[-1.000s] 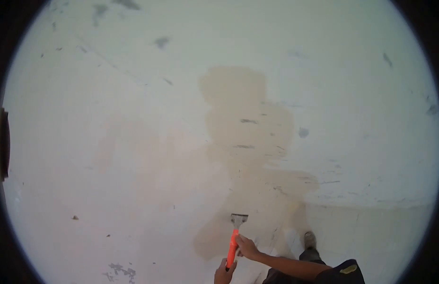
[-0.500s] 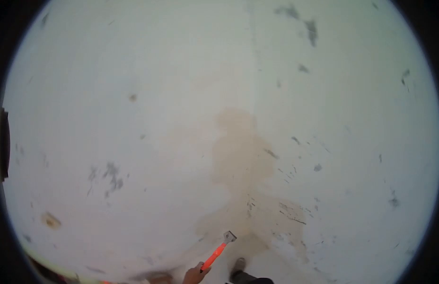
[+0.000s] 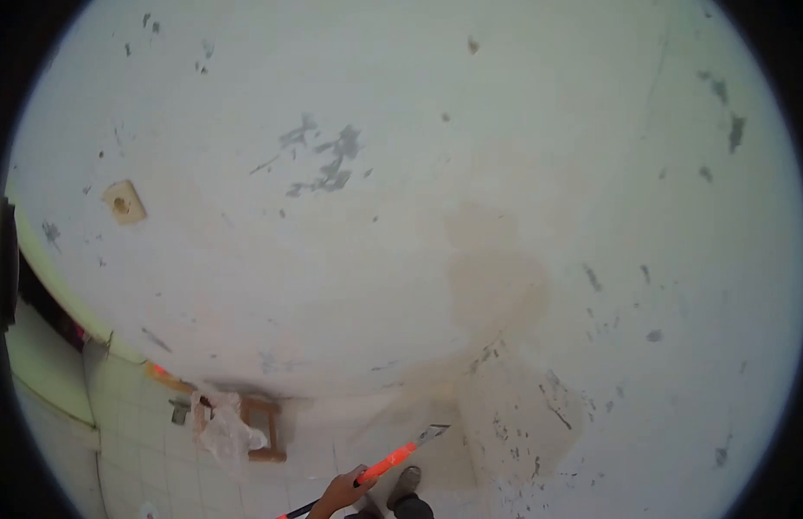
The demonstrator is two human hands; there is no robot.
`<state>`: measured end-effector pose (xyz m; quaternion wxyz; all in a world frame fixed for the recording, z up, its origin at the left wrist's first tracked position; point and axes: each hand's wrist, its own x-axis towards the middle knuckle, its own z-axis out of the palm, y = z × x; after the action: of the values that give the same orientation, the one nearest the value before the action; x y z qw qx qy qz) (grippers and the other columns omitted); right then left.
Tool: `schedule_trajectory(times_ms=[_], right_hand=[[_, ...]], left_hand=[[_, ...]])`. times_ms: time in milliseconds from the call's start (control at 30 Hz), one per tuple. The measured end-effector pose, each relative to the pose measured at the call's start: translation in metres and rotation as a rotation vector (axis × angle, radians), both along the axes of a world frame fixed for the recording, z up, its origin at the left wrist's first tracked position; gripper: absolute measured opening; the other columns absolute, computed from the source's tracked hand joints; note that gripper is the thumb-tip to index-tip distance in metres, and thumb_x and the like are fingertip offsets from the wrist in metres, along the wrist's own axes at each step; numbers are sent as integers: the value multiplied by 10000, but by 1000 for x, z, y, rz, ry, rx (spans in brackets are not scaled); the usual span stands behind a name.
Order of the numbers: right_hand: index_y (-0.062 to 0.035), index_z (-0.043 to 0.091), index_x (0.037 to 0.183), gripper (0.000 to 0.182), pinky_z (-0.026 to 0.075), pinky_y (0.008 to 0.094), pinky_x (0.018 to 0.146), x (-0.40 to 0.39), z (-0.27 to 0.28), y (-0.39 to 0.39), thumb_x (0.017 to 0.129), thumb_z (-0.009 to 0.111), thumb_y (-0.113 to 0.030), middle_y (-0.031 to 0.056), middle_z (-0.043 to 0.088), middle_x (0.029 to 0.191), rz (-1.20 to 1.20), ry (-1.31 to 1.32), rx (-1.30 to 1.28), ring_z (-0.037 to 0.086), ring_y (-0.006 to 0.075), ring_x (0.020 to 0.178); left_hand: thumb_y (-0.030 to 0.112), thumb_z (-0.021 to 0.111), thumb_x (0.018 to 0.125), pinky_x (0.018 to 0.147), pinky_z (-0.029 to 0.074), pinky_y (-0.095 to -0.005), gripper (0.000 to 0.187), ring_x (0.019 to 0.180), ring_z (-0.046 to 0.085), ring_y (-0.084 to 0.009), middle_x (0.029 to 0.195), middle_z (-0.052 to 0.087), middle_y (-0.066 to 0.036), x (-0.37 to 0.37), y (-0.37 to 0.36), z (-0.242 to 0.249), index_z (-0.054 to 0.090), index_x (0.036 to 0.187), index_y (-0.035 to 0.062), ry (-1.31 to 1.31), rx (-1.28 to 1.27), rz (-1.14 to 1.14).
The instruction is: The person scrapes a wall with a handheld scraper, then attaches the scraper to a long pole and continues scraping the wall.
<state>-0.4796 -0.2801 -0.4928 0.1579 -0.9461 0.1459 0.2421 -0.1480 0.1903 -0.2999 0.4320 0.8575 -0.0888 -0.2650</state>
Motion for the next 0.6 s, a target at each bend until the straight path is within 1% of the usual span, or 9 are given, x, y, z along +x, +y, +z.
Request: schedule_trajectory(times_ms=[100, 133, 200, 233, 267, 333, 433, 533, 600], right_hand=[[-74, 631, 1278, 522, 416, 440, 1090, 134, -27, 2, 929, 486, -433, 192, 603, 1335, 89, 218, 222, 535, 341, 1294], [-39, 652, 1211, 534, 424, 484, 1071, 171, -31, 17, 945, 431, -446, 229, 628, 1258, -8, 392, 71, 561, 377, 1242], [-10, 653, 1146, 503, 485, 511, 970, 241, -66, 44, 943, 459, -428, 254, 643, 1190, 59, 248, 151, 626, 437, 1087], [-10, 656, 1113, 426, 507, 509, 922, 257, -142, 43, 965, 460, -357, 255, 658, 1142, 345, 54, 146, 643, 441, 1041], [-14, 651, 1051, 317, 525, 501, 865, 288, -117, 72, 963, 476, -263, 225, 677, 1058, 291, -110, 187, 660, 428, 962], [-16, 633, 1031, 278, 531, 486, 830, 341, -80, 125, 943, 509, -249, 227, 667, 1002, 52, -183, 395, 652, 420, 940], [-25, 629, 1044, 300, 529, 456, 832, 356, -161, 161, 915, 548, -284, 213, 676, 1005, 144, -84, 413, 663, 377, 954], [-36, 636, 1038, 315, 519, 455, 850, 364, -133, 197, 905, 566, -314, 176, 699, 1008, 471, -191, 632, 674, 317, 989], [-30, 624, 1125, 403, 477, 427, 947, 354, -145, 212, 887, 584, -352, 138, 681, 1131, 247, 62, 861, 642, 260, 1090]], left_hand=[[547, 549, 950, 753, 515, -481, 533, 835, 673, -421, 884, 684, -224, -13, -9, -36, 578, 1229, 94, -54, 6, 47], [525, 546, 959, 756, 513, -472, 519, 853, 671, -417, 897, 682, -229, -11, -13, -41, 576, 1237, 87, -1, -29, 87], [502, 543, 968, 759, 511, -464, 506, 871, 668, -412, 911, 681, -233, -2, -24, -57, 574, 1245, 80, 69, -47, 128], [478, 546, 972, 758, 509, -452, 484, 876, 665, -404, 917, 678, -229, 3, -31, -69, 571, 1246, 79, 27, -85, 155], [453, 549, 976, 757, 507, -441, 463, 881, 662, -396, 923, 675, -225, 5, -38, -79, 568, 1246, 77, -11, -123, 186], [434, 556, 974, 770, 507, -435, 458, 894, 660, -394, 935, 672, -225, 25, -55, -87, 565, 1252, 69, 89, -125, 175], [406, 573, 967, 786, 507, -428, 458, 895, 654, -391, 944, 666, -227, 43, -75, -97, 563, 1257, 53, 156, -170, 205], [398, 591, 954, 783, 505, -429, 463, 871, 646, -392, 941, 666, -224, 44, -89, -119, 574, 1247, 40, 53, -237, 281], [399, 598, 948, 777, 503, -432, 465, 859, 642, -394, 941, 669, -220, 45, -95, -137, 583, 1238, 35, -18, -271, 329]])
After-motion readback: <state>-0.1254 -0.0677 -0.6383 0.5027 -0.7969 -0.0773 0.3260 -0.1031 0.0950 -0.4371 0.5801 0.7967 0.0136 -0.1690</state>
